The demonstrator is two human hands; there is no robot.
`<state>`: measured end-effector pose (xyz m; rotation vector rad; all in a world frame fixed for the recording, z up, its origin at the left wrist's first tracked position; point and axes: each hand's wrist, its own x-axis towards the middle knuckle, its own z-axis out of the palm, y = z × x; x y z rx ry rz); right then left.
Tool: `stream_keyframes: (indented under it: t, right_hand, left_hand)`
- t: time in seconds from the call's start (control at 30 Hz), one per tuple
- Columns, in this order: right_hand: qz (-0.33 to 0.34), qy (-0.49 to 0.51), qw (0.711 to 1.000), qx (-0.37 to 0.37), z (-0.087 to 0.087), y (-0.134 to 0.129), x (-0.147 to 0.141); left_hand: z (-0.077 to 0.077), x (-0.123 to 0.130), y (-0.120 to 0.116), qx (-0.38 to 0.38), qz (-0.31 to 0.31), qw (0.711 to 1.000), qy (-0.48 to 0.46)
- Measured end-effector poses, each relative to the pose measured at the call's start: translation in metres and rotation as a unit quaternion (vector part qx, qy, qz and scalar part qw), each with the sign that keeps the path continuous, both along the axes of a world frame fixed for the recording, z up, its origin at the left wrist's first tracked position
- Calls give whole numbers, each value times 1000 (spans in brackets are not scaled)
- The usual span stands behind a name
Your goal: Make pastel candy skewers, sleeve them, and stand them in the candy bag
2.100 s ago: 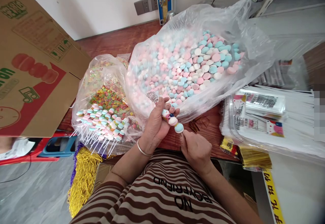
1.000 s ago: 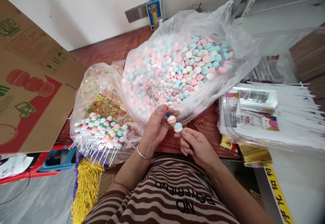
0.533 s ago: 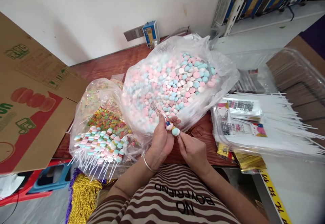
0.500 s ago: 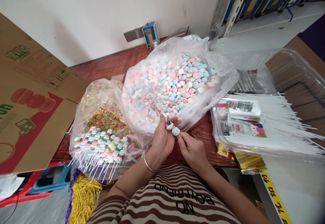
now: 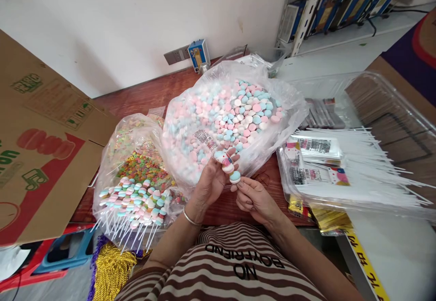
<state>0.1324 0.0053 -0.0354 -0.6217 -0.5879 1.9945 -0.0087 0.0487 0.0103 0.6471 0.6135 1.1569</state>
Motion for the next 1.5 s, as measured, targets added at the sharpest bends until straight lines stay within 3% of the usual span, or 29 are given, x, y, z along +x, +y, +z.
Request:
stream_keyframes:
  t: [0.23, 0.33, 0.37, 0.4, 0.5, 0.53, 0.57, 0.6, 0.63, 0.67, 0.77, 0.8, 0.83, 0.9, 0.97, 1.07, 1.1, 1.13, 1.2, 1.3, 1.4, 1.5]
  right_hand:
    - [33, -49, 998, 12, 9, 0, -4]
    - [-57, -185, 977, 90, 11, -6, -5]
    - [-114, -266, 946, 145, 10, -8, -5]
    - [-175, -355, 894, 211, 9, -11, -4]
    - [-311, -561, 663, 386, 2, -17, 2]
    - [-329, -592, 602, 423, 0, -18, 3]
    - [-335, -605, 568, 447, -1, -19, 5]
    - [-332, -602, 565, 456, -2, -20, 5]
    - [-322, -584, 595, 449, -2, -20, 5]
    - [-299, -551, 654, 423, -1, -20, 5]
    - [-172, -341, 891, 246, 6, -19, 3]
    - [-119, -254, 944, 175, 8, -18, 1]
    - [-72, -175, 975, 113, 10, -18, 0]
    - [-32, -91, 994, 44, 13, -15, -4]
    - [-84, -140, 985, 59, 15, -12, -7]
    - [-214, -321, 909, 157, 17, -7, -8]
    - [-226, -357, 888, 179, 17, -6, -6]
    - [-219, -367, 885, 184, 17, -4, -4]
    - [-172, -301, 927, 144, 16, -2, 0]
    - [-70, -106, 992, 14, 15, -1, 4]
    - [38, 14, 997, -70, 15, -4, 5]
    - [83, 26, 994, -69, 14, -10, 3]
  left_hand:
    - [24, -3, 21, 34, 45, 998, -40]
    - [27, 7, 23, 2, 72, 995, -63]
    - [28, 10, 23, -10, 84, 994, -72]
    - [28, 12, 23, -21, 96, 992, -79]
    - [29, 16, 22, -43, 120, 989, -77]
    - [29, 17, 21, -45, 120, 989, -70]
    - [29, 18, 20, -44, 117, 990, -62]
    - [29, 18, 19, -38, 110, 992, -54]
    - [29, 19, 18, -30, 99, 994, -47]
    - [28, 19, 16, -19, 86, 995, -41]
    - [26, 20, 11, 9, 47, 998, -26]
    - [24, 21, 9, 10, 38, 999, -20]
    - [22, 22, 8, 5, 30, 999, -13]
    - [18, 25, 5, -14, 17, 1000, 1]
    - [15, 27, 5, -29, 22, 999, 13]
    - [14, 25, 8, -42, 59, 997, 9]
    - [15, 22, 9, -44, 72, 996, -3]
    - [17, 19, 11, -45, 81, 996, -20]
    - [21, 12, 13, -36, 82, 995, -49]
    - [25, 7, 14, -19, 66, 996, -53]
    - [23, 10, 13, -17, 71, 996, -47]
    - [21, 13, 14, -32, 89, 995, -20]
